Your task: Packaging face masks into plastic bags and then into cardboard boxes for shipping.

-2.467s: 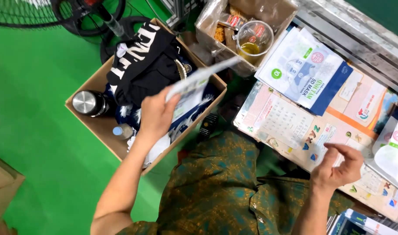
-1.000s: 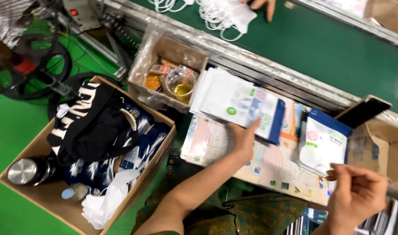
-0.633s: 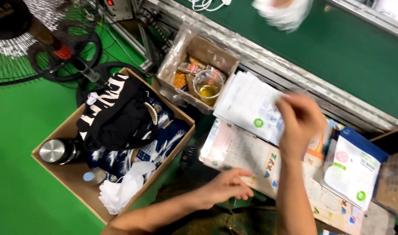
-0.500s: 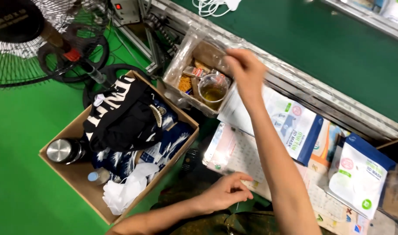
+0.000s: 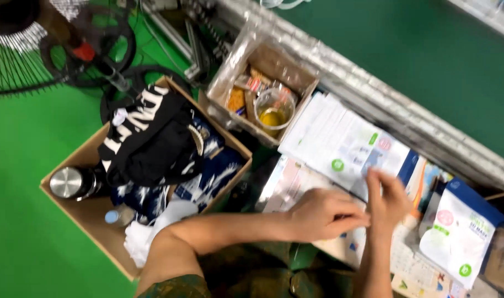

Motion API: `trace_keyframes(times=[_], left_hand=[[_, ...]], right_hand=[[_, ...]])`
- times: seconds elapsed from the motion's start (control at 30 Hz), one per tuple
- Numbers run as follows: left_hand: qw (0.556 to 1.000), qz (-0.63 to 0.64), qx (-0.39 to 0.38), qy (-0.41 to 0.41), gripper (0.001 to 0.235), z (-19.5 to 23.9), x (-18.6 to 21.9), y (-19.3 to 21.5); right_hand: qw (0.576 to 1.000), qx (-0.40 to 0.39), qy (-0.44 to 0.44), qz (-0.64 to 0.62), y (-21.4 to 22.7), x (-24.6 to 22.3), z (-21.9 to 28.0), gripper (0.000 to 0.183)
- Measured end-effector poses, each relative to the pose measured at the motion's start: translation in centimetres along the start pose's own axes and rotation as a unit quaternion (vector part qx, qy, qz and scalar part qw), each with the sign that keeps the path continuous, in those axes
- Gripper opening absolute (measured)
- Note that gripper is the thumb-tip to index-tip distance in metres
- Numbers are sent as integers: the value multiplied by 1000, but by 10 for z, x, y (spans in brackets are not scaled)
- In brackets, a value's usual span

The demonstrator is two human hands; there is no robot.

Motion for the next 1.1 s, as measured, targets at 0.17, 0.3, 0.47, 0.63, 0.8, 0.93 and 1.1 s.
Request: trace_keyframes(times=[0.17,0.3,0.47,0.63,0.8,0.93,1.1], left_hand=[[975,-78,64,-196,18,-95,30,6],[980,-122,-25,-158,22,-89,-4,-49],[936,-256,-82,-226,59,-61,-39,-90],[928,-292,-84,-216,79,-67,-50,-83],[921,-295,-54,-249,72,-68,-52,-96],[913,-309,-59,-262,61,-75,-40,-99],[928,-285,-66,-231,54,-70,-38,-100]], right_hand=[[989,30,43,139,36,-10,57,7],[978,39,97,179,32,-35,44,15],[971,75,82,211,57,-28,50,18],[972,84,46,215,87,-19,46,30],[974,50,69,210,77,7,16,64],[957,-54,14,283,39,54,18,74],[948,-70,-12,309,18,65,24,72]])
Point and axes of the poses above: each hand's wrist, its own z-axis away from the middle knuckle, its own y-axis out of the back of the hand, x = y × z, the point moved 6 cm from there along -z, towards the middle knuckle, and after that the axes turned 12 degrees about x, right-handed, at the moved point
